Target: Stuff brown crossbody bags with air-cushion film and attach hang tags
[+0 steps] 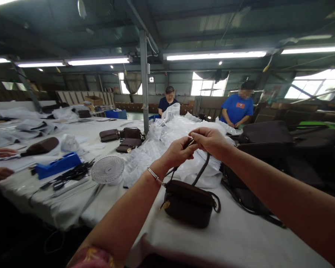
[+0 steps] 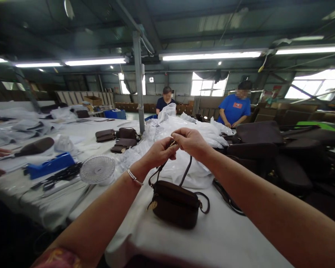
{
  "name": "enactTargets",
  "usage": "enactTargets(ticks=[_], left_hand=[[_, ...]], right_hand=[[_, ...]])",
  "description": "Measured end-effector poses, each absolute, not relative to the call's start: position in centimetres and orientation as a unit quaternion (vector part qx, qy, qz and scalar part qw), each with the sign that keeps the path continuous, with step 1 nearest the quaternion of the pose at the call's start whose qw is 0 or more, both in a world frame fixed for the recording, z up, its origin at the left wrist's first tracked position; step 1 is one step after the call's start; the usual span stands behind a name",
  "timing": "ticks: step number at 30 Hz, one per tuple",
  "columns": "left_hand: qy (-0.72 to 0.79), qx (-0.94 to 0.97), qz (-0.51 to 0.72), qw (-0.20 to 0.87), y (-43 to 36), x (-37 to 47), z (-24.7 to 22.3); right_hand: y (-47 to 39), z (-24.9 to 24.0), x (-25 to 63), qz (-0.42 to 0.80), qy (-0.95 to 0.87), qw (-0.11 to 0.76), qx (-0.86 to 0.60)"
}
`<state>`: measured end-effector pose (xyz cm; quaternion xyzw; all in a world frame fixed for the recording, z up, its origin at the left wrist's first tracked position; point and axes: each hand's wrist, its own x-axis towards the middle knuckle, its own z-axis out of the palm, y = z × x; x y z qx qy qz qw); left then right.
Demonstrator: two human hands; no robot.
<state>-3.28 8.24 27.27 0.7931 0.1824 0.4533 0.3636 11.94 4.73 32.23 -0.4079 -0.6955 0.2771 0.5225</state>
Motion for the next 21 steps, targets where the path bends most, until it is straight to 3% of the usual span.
enactTargets(ticks=[6,11,17,21], left_hand=[[0.319,0.83,0.361,0.282,11.5,-5.9,18.4],[0.362,0.799,0.347,0.332,12.5,-10.0,11.2],[0.372,0.72,0.358,0.464,12.2,-11.1,8.6],[0.384,0.703,0.376,0.466,12.0,-10.5,8.0]], right_hand=[[3.8,30.8,19.0,0.207,-0.735,0.443,-0.469],[1.4,22.8,26.1,0.266,-0.704,0.344,-0.561],[-0.8,10.9,27.1,0.474,-0.547,0.412,-0.554],[-0.6,6.7,26.7,0.55,-0.46,0.469,-0.515]])
